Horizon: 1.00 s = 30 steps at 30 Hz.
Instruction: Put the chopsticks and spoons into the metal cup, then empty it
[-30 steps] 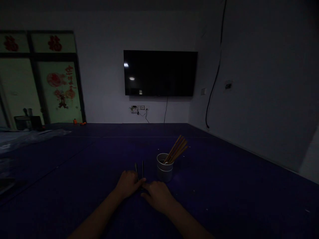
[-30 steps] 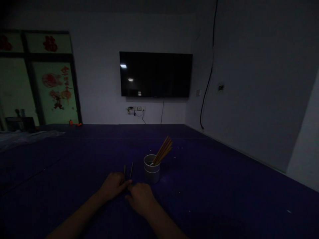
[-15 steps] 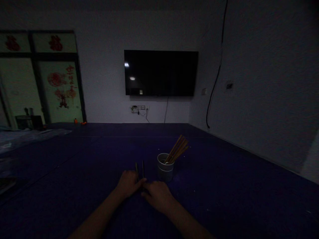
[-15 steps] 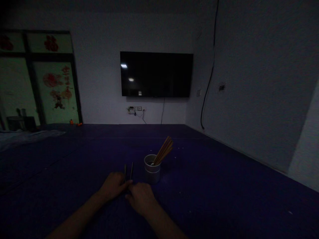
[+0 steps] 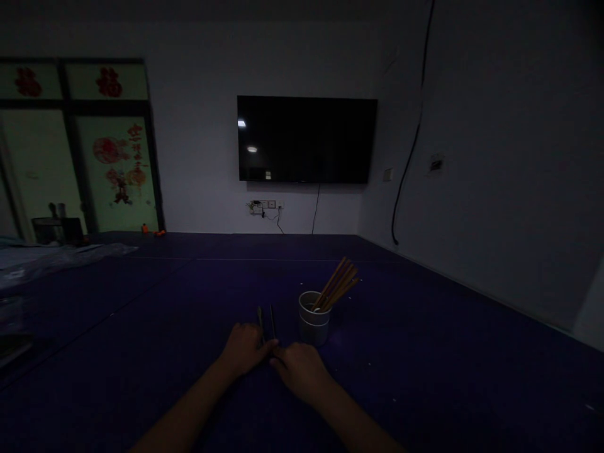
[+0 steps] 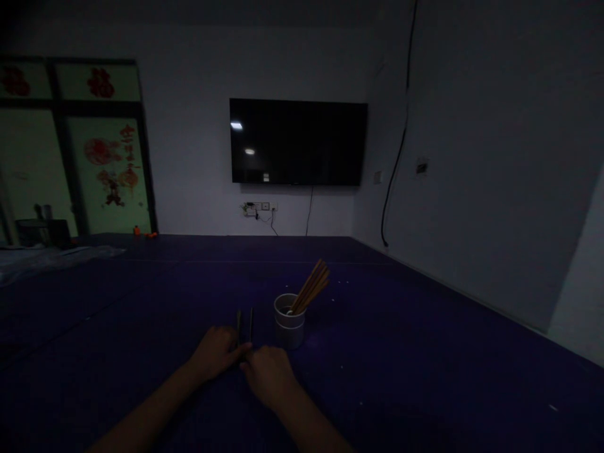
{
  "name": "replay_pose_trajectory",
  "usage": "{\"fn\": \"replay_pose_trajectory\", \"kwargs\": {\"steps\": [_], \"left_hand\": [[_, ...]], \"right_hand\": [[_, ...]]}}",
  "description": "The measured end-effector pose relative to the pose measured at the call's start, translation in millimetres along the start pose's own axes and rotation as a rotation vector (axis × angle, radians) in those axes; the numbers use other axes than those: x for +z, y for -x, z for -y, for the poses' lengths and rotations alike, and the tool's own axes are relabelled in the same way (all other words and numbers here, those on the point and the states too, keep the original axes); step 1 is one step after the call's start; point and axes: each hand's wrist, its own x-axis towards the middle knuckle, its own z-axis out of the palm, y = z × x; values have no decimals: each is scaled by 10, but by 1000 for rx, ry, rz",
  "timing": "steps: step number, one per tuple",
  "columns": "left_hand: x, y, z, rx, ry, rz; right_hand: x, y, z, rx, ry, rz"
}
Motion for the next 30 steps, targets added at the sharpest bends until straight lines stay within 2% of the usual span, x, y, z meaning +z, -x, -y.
{"fn": "replay_pose_trajectory", "kwargs": {"steps": [30], "left_hand": [[31, 2, 4, 14, -12, -6]], "right_hand": [[14, -4, -14, 15, -2, 5]]}}
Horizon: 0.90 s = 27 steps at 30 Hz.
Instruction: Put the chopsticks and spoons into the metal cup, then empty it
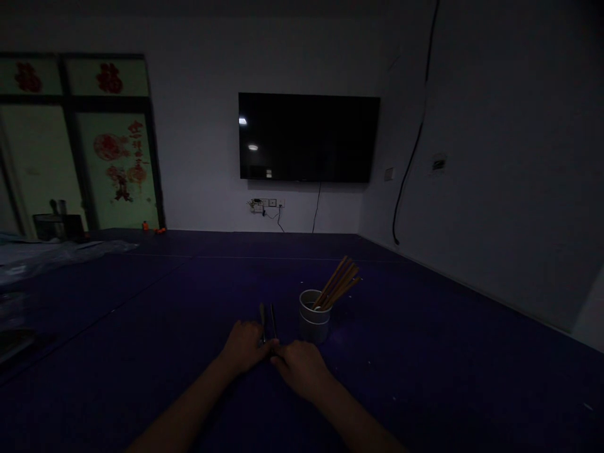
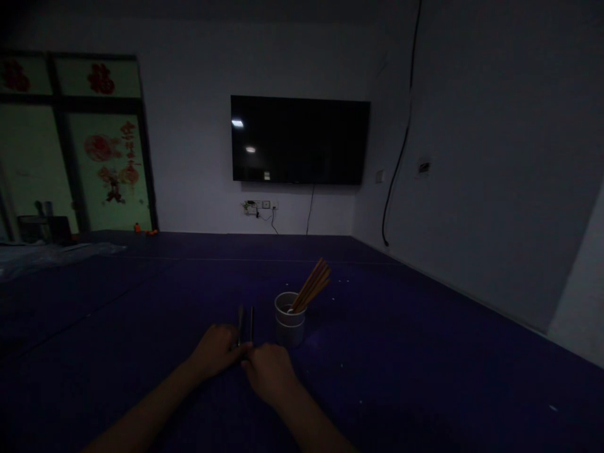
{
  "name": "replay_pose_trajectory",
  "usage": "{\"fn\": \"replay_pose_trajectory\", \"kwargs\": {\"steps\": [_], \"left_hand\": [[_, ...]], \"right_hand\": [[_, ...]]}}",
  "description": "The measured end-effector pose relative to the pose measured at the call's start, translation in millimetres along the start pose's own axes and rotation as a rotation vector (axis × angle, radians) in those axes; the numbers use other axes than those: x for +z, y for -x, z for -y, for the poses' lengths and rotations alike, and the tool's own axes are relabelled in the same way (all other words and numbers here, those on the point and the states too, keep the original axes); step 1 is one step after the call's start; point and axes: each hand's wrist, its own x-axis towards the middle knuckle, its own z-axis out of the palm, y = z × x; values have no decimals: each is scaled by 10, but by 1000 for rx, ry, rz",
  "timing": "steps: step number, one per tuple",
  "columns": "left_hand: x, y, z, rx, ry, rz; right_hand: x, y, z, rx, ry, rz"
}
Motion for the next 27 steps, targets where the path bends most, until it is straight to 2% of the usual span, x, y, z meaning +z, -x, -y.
{"fn": "replay_pose_trajectory", "kwargs": {"steps": [27], "left_hand": [[-22, -15, 16, 4, 6, 25]], "right_hand": [[-35, 20, 19, -18, 19, 24]]}}
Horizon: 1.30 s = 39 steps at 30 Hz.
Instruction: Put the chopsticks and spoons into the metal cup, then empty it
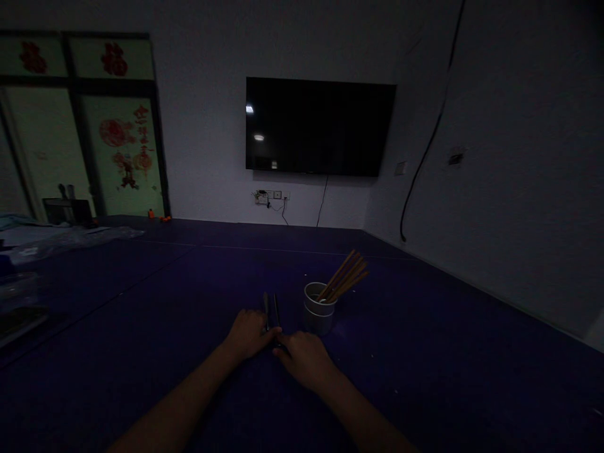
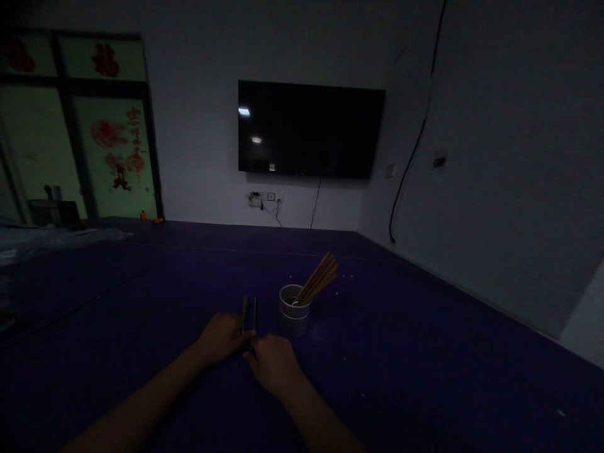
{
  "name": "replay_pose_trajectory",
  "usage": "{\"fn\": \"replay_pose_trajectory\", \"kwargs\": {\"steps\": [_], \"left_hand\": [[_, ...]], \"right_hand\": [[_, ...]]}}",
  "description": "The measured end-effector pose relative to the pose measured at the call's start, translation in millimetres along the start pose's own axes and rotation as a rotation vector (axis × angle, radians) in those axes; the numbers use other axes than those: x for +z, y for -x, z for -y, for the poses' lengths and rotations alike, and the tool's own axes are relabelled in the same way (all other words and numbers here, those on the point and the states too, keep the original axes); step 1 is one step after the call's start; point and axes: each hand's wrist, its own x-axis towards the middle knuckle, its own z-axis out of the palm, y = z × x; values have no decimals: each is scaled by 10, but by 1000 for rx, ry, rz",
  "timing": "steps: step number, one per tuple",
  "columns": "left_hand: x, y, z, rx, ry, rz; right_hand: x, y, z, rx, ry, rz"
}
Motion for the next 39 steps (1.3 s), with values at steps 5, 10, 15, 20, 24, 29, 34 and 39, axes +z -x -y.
{"fn": "replay_pose_trajectory", "kwargs": {"steps": [5, 10, 15, 20, 24, 29, 34, 39], "left_hand": [[-5, 1, -6, -3, 6, -10], [-22, 4, -16, -5, 3, -5], [-33, 5, -24, -10, -19, 14], [-46, 6, -27, -12, -11, 23], [-47, 6, -23, -8, -4, 18], [-19, 7, -5, 4, 4, 3], [-15, 6, -1, 2, -4, 1], [-18, -1, 6, 8, 1, 12]], "right_hand": [[1, 5, -5, -4, 10, -5], [3, 9, -1, -4, -4, -18], [3, 11, 5, 6, -11, -8], [-6, 5, 9, 14, -21, -4], [-22, 10, 14, 16, -27, 9], [-21, 14, 21, 15, -13, 6], [-24, 10, 29, 16, 1, 11], [-40, 26, 35, 7, -12, -2]]}}
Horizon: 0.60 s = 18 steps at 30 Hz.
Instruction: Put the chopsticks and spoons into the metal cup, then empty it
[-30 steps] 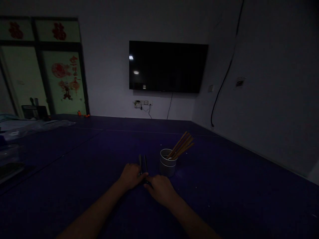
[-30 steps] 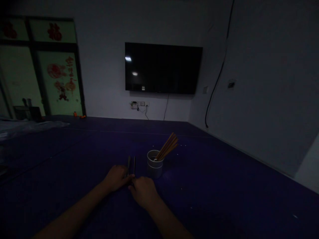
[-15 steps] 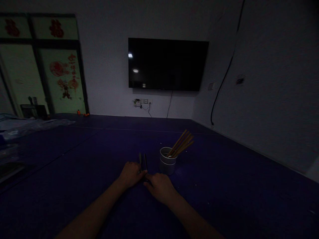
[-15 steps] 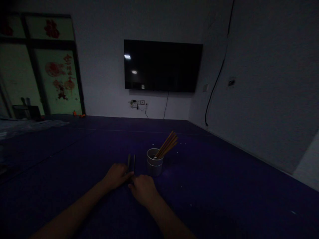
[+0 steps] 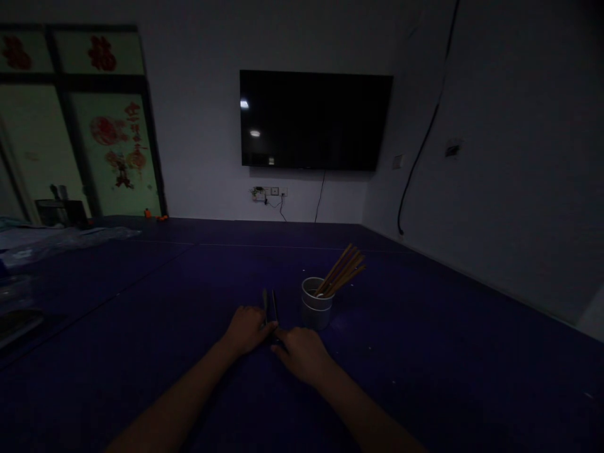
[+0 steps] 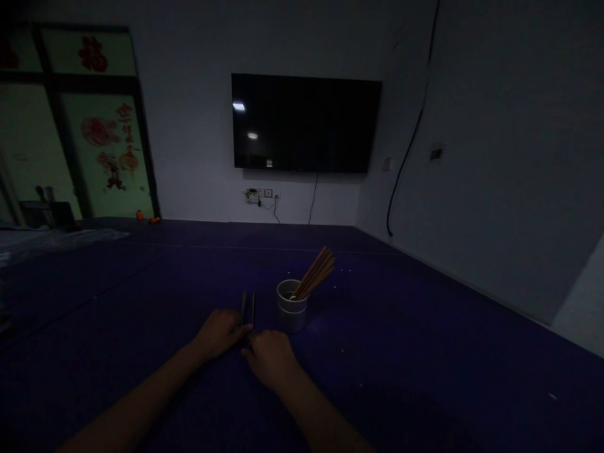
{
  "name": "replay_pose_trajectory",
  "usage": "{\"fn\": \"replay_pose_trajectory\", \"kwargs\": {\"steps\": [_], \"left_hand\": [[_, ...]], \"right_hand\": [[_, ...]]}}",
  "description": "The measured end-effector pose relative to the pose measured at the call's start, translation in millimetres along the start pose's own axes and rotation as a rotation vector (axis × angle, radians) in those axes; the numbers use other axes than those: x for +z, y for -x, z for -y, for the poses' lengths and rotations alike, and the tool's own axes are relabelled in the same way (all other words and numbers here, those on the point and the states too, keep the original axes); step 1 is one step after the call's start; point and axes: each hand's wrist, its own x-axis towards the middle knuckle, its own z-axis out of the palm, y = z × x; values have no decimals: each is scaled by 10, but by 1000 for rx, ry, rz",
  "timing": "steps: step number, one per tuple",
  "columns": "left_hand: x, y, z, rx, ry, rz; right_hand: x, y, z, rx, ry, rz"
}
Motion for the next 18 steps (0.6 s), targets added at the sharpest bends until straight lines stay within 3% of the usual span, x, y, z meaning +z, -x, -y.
{"fn": "replay_pose_trajectory", "kwargs": {"steps": [18], "left_hand": [[21, -15, 12, 8, 3, 9]], "right_hand": [[11, -4, -7, -8, 17, 2]]}}
